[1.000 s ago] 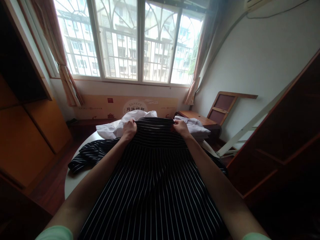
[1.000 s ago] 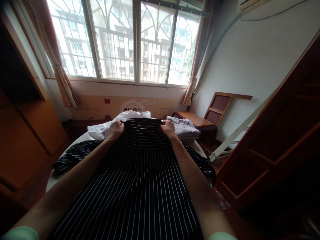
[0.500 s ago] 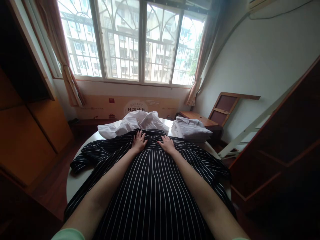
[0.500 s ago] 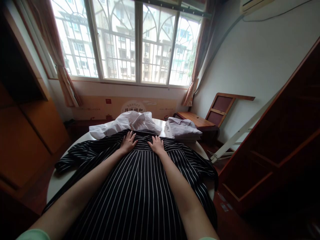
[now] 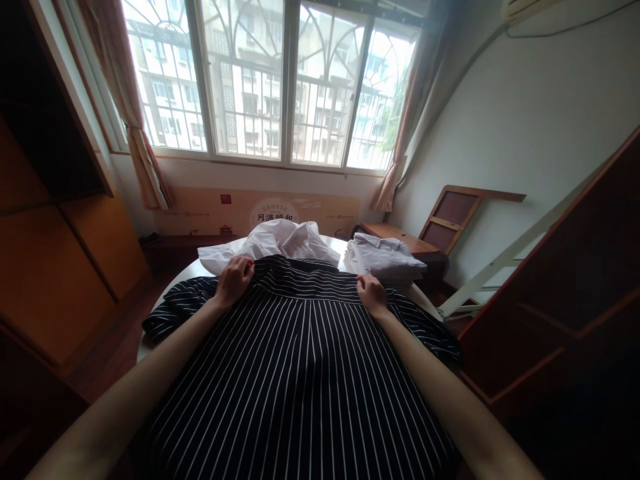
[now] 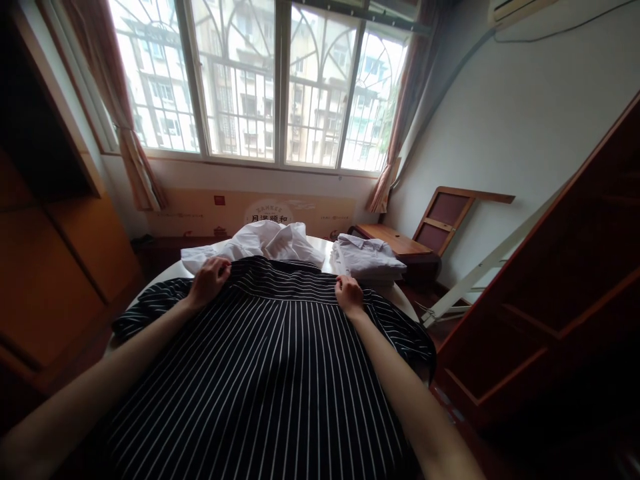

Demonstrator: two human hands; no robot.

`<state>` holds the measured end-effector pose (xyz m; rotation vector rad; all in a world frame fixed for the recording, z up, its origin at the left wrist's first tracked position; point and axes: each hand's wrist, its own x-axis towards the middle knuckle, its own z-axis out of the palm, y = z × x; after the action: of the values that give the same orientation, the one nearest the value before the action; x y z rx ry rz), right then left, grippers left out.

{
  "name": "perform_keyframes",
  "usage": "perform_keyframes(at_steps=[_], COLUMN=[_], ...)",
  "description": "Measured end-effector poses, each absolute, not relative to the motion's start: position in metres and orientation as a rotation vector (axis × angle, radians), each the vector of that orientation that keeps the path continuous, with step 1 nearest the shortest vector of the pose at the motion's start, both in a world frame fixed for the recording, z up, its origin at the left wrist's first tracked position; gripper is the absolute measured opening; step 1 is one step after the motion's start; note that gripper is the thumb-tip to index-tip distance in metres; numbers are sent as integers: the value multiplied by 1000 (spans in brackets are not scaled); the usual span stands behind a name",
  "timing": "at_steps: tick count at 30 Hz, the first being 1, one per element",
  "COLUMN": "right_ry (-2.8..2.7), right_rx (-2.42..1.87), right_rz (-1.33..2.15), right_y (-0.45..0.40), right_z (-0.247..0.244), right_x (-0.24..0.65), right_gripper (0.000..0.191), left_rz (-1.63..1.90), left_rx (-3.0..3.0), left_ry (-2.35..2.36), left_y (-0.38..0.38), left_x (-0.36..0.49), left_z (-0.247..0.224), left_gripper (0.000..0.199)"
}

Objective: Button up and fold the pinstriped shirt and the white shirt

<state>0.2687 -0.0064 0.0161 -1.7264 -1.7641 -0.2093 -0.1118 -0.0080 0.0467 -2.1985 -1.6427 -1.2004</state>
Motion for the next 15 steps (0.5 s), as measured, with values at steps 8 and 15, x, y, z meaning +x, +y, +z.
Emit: perform_keyframes(at_steps=[8, 15], right_ry=[-1593, -1883], right_rx=[-2059, -1939], right_rz=[-191, 284], right_y=[-7, 2], right_z=[29, 33], right_x=[351, 353], right_gripper=[25, 27], left_rz=[-1130, -1270], left_rx=[-2693, -2748], left_ry=[-1995, -1946], left_y=[-10, -11], left_x=[-180, -160], left_z=[46, 51], left_gripper=[38, 37])
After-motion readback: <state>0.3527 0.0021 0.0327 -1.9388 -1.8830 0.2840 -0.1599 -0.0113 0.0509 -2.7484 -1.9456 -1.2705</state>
